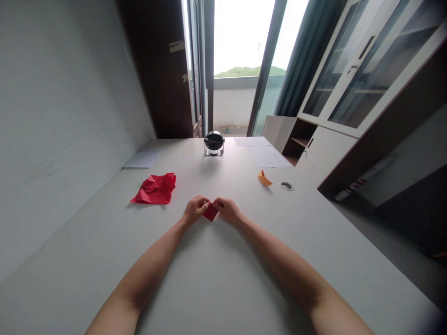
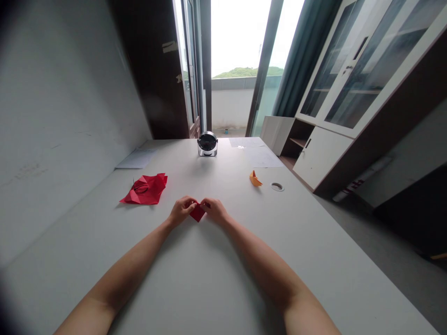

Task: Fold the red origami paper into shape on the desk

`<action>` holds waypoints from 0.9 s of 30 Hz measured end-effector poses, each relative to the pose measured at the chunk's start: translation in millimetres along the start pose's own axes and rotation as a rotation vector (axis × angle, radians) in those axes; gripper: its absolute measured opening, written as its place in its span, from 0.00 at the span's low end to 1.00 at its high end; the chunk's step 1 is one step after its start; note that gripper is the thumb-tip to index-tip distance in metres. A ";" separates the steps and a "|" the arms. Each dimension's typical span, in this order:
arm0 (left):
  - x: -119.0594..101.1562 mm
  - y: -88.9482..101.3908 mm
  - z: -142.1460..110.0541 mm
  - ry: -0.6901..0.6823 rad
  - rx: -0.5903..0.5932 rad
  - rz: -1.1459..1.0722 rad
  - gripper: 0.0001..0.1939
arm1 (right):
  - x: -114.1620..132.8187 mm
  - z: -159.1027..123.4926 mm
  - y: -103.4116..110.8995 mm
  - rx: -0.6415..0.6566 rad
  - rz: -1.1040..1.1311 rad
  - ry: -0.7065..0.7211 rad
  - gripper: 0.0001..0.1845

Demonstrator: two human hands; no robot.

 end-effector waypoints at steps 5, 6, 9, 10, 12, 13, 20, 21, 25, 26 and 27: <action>9.7 -1.5 -0.7 0.096 -0.018 -0.116 0.13 | 0.3 -0.3 3.8 -0.040 0.074 -0.032 0.09; 12.5 -1.8 -0.5 0.122 -0.024 -0.164 0.13 | -0.9 0.0 4.9 -0.045 0.109 -0.056 0.09; 20.6 -2.6 0.7 0.197 -0.059 -0.312 0.14 | -3.3 1.9 8.1 -0.049 0.216 -0.097 0.10; 22.6 -3.1 1.1 0.213 -0.069 -0.355 0.14 | -3.6 2.7 9.1 -0.052 0.245 -0.097 0.10; 24.5 -4.6 1.7 0.227 -0.075 -0.415 0.14 | -3.5 3.6 10.6 -0.064 0.291 -0.096 0.11; 24.6 -5.2 1.8 0.227 -0.075 -0.430 0.14 | -3.0 3.6 11.0 -0.072 0.304 -0.093 0.11; 9.5 -0.3 -2.3 0.101 -0.022 -0.122 0.12 | 30.0 -6.1 17.0 -0.144 0.042 0.243 0.10; 6.3 1.3 -2.8 0.071 -0.021 -0.048 0.12 | 36.4 -8.4 17.3 -0.128 -0.013 0.300 0.10; -2.8 3.8 -2.7 0.004 -0.033 0.022 0.11 | 51.6 -14.7 15.4 -0.018 -0.259 0.465 0.14; -3.7 3.5 -2.2 -0.003 -0.036 0.007 0.13 | 52.0 -15.0 14.6 0.000 -0.317 0.483 0.14; -3.9 2.9 -1.7 -0.006 -0.041 -0.001 0.16 | 51.0 -14.7 13.7 0.010 -0.369 0.490 0.15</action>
Point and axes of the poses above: each hand's wrist, its own z-axis towards the middle knuckle, its own y-axis out of the back of the hand, x = y × z, the point moved 5 cm from there along z, towards the middle knuckle, and after that the axes turned 14 degrees about -x, right-handed, at the moved point
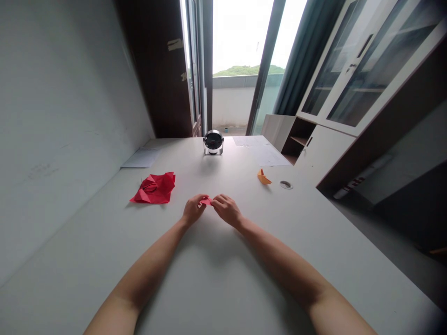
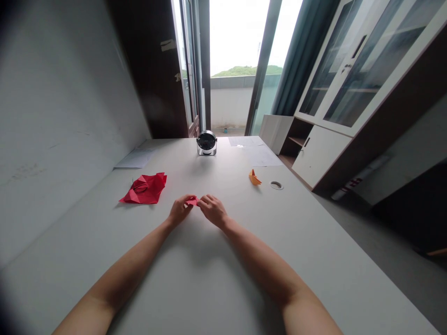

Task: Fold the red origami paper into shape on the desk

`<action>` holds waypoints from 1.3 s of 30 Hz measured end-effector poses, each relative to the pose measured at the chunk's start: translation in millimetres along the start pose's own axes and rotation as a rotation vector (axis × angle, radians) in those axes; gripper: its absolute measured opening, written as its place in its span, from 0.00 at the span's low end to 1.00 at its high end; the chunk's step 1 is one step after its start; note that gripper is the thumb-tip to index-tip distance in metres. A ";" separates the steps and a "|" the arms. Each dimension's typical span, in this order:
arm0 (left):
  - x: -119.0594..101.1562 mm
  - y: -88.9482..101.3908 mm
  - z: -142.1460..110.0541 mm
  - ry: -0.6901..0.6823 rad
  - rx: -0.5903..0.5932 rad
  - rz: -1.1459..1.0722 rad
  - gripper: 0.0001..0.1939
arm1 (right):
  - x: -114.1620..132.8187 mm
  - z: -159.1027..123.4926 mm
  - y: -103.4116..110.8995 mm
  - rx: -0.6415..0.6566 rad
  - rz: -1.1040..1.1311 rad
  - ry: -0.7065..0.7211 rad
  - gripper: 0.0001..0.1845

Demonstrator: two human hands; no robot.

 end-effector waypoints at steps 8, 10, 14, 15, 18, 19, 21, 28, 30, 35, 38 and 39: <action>2.8 -9.4 -0.5 -0.120 0.106 0.185 0.11 | -27.7 -7.2 -20.1 0.134 -0.123 -0.132 0.08; 3.5 -9.9 -1.1 -0.134 0.135 0.222 0.09 | -33.2 -8.1 -19.8 0.103 -0.048 -0.173 0.07; 8.1 -7.3 0.4 -0.118 0.127 0.263 0.07 | -41.0 -8.3 -16.9 0.036 0.093 -0.268 0.10; 9.7 -6.9 0.9 -0.110 0.123 0.268 0.08 | -42.5 -8.3 -16.8 0.030 0.111 -0.295 0.11; 13.8 -7.1 1.7 -0.086 0.126 0.282 0.11 | -45.8 -9.1 -17.3 0.014 0.113 -0.365 0.11; 14.4 -7.4 1.7 -0.082 0.128 0.286 0.12 | -46.5 -9.6 -17.4 0.009 0.099 -0.384 0.11; 14.7 -8.0 1.2 -0.081 0.128 0.290 0.13 | -47.5 -10.9 -17.5 0.001 0.061 -0.417 0.10; 12.7 -8.4 -1.6 -0.092 0.073 0.356 0.09 | -41.7 -11.8 -13.6 0.016 -0.132 -0.421 0.07; 11.3 -8.5 -2.4 -0.100 0.063 0.375 0.07 | -37.8 -11.2 -13.3 0.031 -0.190 -0.405 0.06; 5.9 -9.1 -3.9 -0.126 0.079 0.411 0.09 | -35.1 -9.9 -16.8 0.035 -0.207 -0.408 0.08; 3.6 -8.3 -4.1 -0.131 0.082 0.433 0.08 | -40.6 -10.1 -19.8 0.047 -0.085 -0.458 0.09; 3.3 -7.9 -4.0 -0.130 0.081 0.440 0.08 | -42.4 -10.4 -20.2 0.047 -0.035 -0.476 0.08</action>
Point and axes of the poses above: each hand's wrist, its own z-axis towards the middle knuckle, its own y-axis out of the back of the hand, x = y × z, the point moved 5 cm from there along z, towards the middle knuckle, and after that the axes turned 14 degrees about -x, right-handed, at the moved point
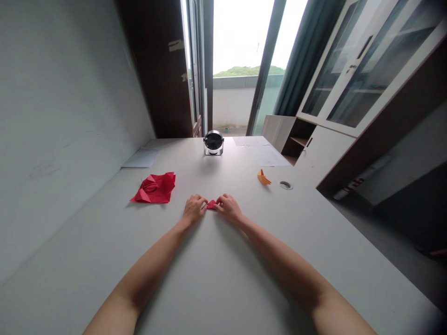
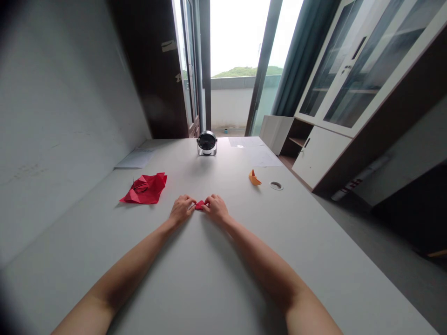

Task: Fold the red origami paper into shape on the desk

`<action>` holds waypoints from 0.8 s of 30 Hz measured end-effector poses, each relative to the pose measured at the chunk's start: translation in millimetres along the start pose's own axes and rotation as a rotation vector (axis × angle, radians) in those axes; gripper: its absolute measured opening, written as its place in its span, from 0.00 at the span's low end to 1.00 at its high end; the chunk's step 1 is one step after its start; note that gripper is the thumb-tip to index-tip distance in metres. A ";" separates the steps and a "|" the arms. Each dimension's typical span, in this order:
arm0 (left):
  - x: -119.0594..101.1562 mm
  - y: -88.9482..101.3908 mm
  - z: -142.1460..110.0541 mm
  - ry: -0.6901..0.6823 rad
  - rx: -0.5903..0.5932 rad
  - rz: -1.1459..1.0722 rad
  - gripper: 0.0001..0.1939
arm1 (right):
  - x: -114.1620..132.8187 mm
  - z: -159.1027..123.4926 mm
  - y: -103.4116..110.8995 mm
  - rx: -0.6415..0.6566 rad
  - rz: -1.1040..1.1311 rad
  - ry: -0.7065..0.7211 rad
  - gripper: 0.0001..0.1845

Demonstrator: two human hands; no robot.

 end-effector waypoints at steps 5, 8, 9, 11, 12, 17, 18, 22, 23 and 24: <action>0.0 0.6 -0.1 0.006 -0.001 -0.002 0.09 | -5.0 -2.5 -2.2 0.017 0.234 -0.098 0.03; -2.3 -1.0 -0.5 -0.022 0.012 -0.042 0.09 | -4.3 -5.6 -6.6 0.023 0.309 -0.146 0.07; -3.5 -1.7 -0.6 -0.037 0.017 -0.050 0.09 | -3.3 -6.1 -7.7 0.024 0.321 -0.150 0.07; -5.5 -2.5 -0.6 -0.060 0.024 -0.054 0.08 | -0.3 -6.3 -8.7 0.035 0.343 -0.146 0.07; -6.1 -2.7 -0.5 -0.065 0.028 -0.053 0.08 | 1.8 -6.2 -8.3 0.046 0.359 -0.140 0.07; -5.2 -1.9 0.1 -0.044 0.042 -0.069 0.06 | 12.1 -6.3 -1.0 0.113 0.454 -0.120 0.09; -4.9 -1.6 0.0 -0.040 0.038 -0.075 0.05 | 13.0 -6.8 0.4 0.116 0.449 -0.126 0.10; -4.6 -1.7 -0.9 -0.034 0.022 -0.086 0.04 | 15.4 -9.8 -0.9 0.131 0.412 -0.123 0.10; -4.7 -1.7 -1.1 -0.029 0.023 -0.084 0.04 | 16.0 -10.4 -2.3 0.133 0.424 -0.111 0.10; -5.0 -1.6 -1.2 -0.024 0.026 -0.084 0.04 | 15.9 -10.8 -3.6 0.127 0.443 -0.106 0.09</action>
Point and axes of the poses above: each hand's wrist, its own z-axis towards the middle knuckle, its own y-axis out of the back of the hand, x = y × z, the point moved 5 cm from there along z, towards the middle knuckle, and after that the axes turned 14 degrees about -x, right-handed, at the moved point
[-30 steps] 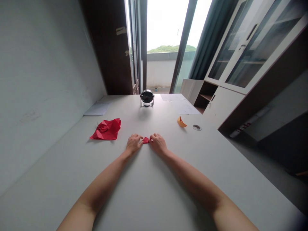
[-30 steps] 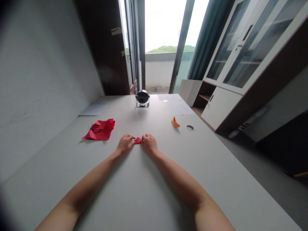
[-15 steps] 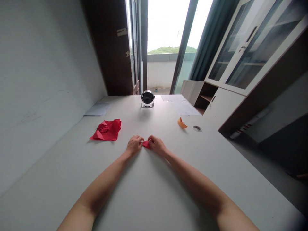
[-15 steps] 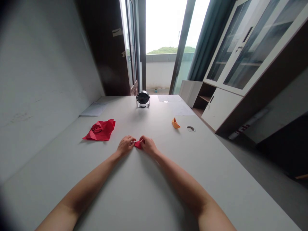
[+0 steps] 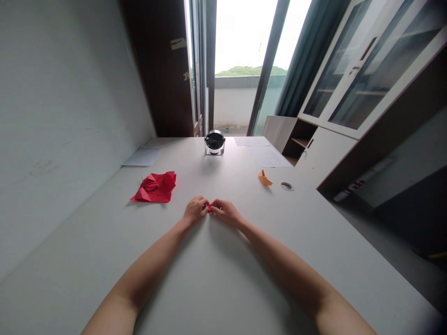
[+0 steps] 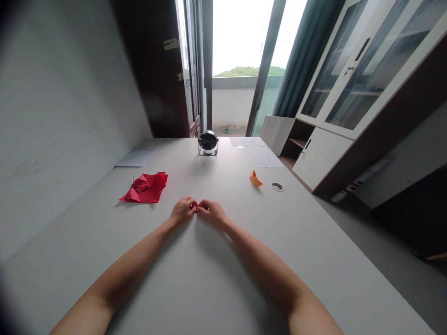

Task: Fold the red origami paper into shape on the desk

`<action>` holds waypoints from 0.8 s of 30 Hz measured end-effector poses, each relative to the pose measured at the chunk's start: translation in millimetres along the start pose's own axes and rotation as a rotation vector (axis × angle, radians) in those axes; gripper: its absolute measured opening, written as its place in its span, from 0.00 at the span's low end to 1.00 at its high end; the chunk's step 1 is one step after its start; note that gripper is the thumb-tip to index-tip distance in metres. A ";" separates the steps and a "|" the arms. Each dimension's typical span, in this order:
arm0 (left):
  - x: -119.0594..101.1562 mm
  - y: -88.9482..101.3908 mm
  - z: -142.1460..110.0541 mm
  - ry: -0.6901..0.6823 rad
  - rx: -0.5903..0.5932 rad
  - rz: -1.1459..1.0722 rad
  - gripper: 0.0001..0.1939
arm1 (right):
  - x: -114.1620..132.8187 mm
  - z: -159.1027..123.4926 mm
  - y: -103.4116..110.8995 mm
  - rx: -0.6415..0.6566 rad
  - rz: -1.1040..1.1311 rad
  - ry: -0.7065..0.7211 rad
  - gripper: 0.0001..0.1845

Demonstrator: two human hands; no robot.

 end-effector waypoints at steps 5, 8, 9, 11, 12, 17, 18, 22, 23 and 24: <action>-5.8 3.2 0.3 -0.015 0.023 -0.050 0.06 | -8.7 3.5 2.4 -0.084 0.143 -0.054 0.10; -8.7 5.6 0.6 -0.028 0.034 -0.093 0.08 | -9.7 5.9 6.3 -0.100 0.288 -0.080 0.12; -9.1 6.0 0.5 -0.029 0.041 -0.112 0.08 | -9.1 6.4 7.6 -0.099 0.329 -0.086 0.12; -9.2 6.6 0.2 -0.025 0.054 -0.155 0.09 | -7.0 6.9 9.7 -0.094 0.382 -0.087 0.14; -8.7 6.8 0.2 -0.018 0.060 -0.179 0.09 | -5.7 7.0 10.6 -0.091 0.397 -0.080 0.14; -2.2 5.8 0.3 0.111 0.091 -0.287 0.12 | -3.3 7.0 9.2 -0.069 0.381 -0.040 0.15; -1.1 5.4 0.2 0.137 0.094 -0.296 0.13 | -4.1 6.8 7.6 -0.061 0.372 -0.040 0.15; -1.2 4.3 -0.9 0.160 0.089 -0.291 0.13 | -7.9 5.6 3.5 -0.083 0.315 -0.026 0.14; -1.8 4.0 -1.2 0.155 0.085 -0.287 0.13 | -8.5 5.2 3.1 -0.095 0.290 -0.020 0.12; -2.4 3.6 -1.6 0.151 0.082 -0.285 0.12 | -8.9 5.0 3.0 -0.106 0.266 -0.017 0.11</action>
Point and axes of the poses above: each hand's wrist, its own z-axis towards the middle knuckle, its own y-axis out of the back of the hand, x = y × z, the point moved 5 cm from there along z, towards the middle knuckle, and after that the axes turned 14 degrees about -x, right-handed, at the moved point
